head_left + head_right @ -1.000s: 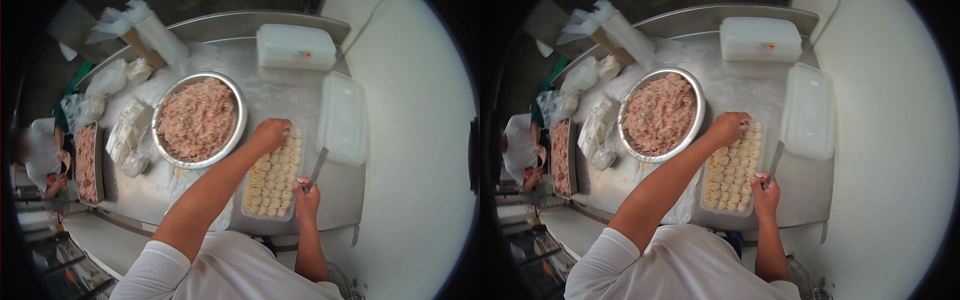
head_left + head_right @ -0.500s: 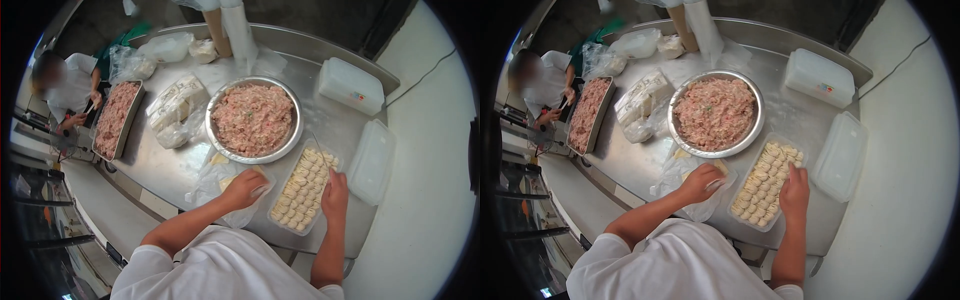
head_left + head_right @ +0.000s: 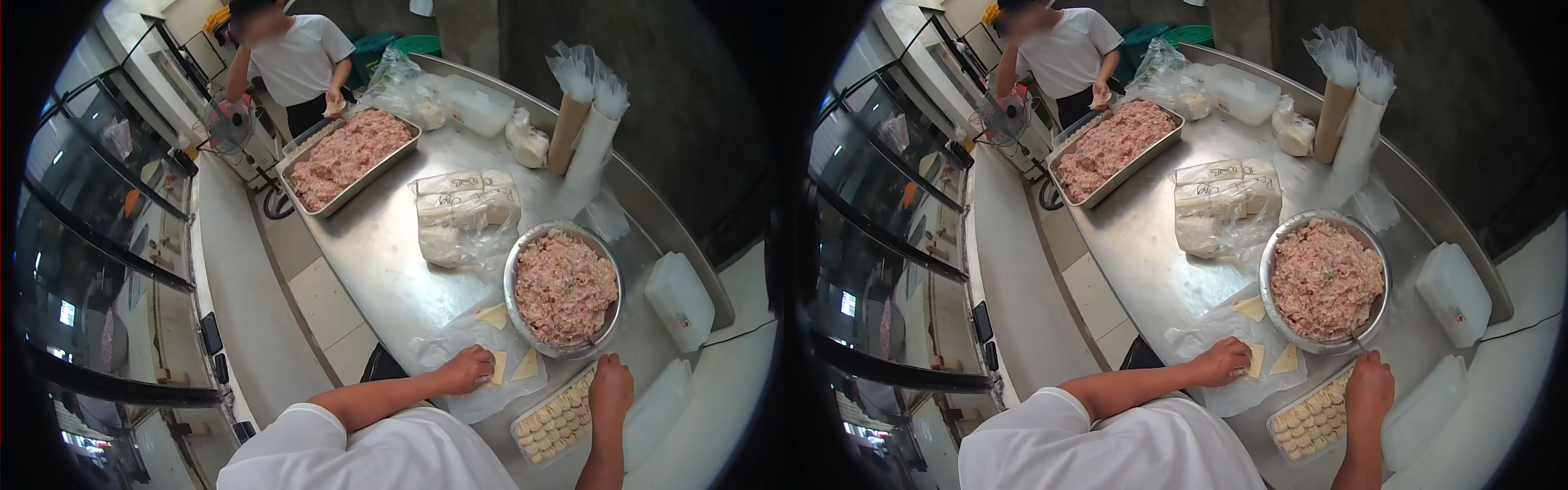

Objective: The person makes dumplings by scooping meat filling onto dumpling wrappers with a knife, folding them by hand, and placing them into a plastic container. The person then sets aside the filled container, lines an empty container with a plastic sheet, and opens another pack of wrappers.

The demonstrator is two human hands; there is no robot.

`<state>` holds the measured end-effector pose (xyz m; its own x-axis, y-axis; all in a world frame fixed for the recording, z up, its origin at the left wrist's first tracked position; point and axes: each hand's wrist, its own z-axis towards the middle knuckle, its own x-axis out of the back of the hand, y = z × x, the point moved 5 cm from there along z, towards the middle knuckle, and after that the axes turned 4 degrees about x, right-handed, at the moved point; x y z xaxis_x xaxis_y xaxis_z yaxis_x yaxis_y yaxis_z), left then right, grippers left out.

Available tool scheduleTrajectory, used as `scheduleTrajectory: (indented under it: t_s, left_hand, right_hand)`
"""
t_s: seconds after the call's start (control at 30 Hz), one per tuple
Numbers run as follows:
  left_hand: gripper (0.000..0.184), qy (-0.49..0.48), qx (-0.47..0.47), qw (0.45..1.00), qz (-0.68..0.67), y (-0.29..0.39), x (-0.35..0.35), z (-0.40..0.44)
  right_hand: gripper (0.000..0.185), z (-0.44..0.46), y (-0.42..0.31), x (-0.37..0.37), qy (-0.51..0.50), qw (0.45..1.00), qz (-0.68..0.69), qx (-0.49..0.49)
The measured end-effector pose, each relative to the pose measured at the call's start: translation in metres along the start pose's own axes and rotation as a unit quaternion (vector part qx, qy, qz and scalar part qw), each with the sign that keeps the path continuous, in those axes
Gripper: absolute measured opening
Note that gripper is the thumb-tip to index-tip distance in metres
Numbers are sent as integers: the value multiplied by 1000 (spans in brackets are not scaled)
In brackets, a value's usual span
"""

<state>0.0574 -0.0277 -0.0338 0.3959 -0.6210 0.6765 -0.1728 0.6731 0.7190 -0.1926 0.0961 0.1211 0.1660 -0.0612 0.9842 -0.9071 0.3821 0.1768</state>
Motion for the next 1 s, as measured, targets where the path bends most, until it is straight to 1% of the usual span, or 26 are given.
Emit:
scheduleTrajectory:
  t_s: [0.03,0.07,0.13,0.17,0.23,0.27,0.3,0.33,0.37,0.43,0.47,0.53,0.57,0.63,0.67,0.73,0.77,0.83,0.87,0.93,0.97,1.0]
  left_hand:
    - [20,-20,25,999,-7,-1,-1,2]
    - [20,-19,25,999,-9,1,0,5]
    - [15,18,159,978,-131,-11,11,9]
    - [15,19,159,979,-129,-13,17,12]
    - [15,-2,244,928,-282,-27,20,11]
    - [15,-1,244,928,-280,-33,18,9]
    - [15,14,281,848,-449,-38,15,7]
    - [16,27,306,737,-602,-42,12,6]
    - [16,29,303,739,-601,-43,12,6]
    - [18,66,314,595,-737,-13,34,9]
    - [18,68,313,595,-737,-11,36,10]
    - [23,70,345,605,-715,-9,32,11]
    - [23,69,344,605,-715,-7,28,12]
    - [30,38,371,653,-659,-3,22,14]
    - [30,37,370,654,-659,-1,21,15]
    - [34,33,409,595,-691,2,18,16]
    - [34,33,407,596,-691,1,19,17]
    - [32,53,374,556,-740,1,20,21]
    - [32,54,375,557,-739,1,21,23]
    - [31,47,351,580,-734,6,29,33]
    - [31,45,352,581,-733,8,30,38]
    - [32,55,345,573,-741,9,30,45]
  right_hand:
    - [13,-2,-1,2,-19,1000,6,4]
    - [13,-2,0,8,-20,1000,4,5]
    - [13,6,1,22,-12,1000,-1,-2]
    - [13,10,4,28,-10,1000,0,-2]
    - [15,19,13,37,13,999,-51,-14]
    - [15,22,13,33,15,999,-50,-14]
    - [15,24,10,26,17,999,-49,-5]
    - [16,27,8,22,21,999,-49,3]
    - [16,27,4,20,24,999,-49,3]
    - [13,22,-18,19,-9,995,-61,80]
    - [13,19,-25,22,-7,995,-61,81]
    - [12,13,-39,32,23,993,-6,114]
    - [12,13,-40,33,23,993,-6,113]
    - [11,16,-41,33,9,994,23,102]
    - [11,15,-37,31,10,995,22,102]
    - [11,18,-16,24,25,989,134,63]
    - [11,16,-9,16,26,989,134,63]
    - [16,2,8,-5,41,965,260,4]
    - [16,-4,11,-13,41,965,261,4]
    - [18,-17,20,-31,-3,896,433,-96]
    - [18,-23,20,-35,-2,896,434,-98]
    - [18,-31,19,-34,14,876,465,-129]
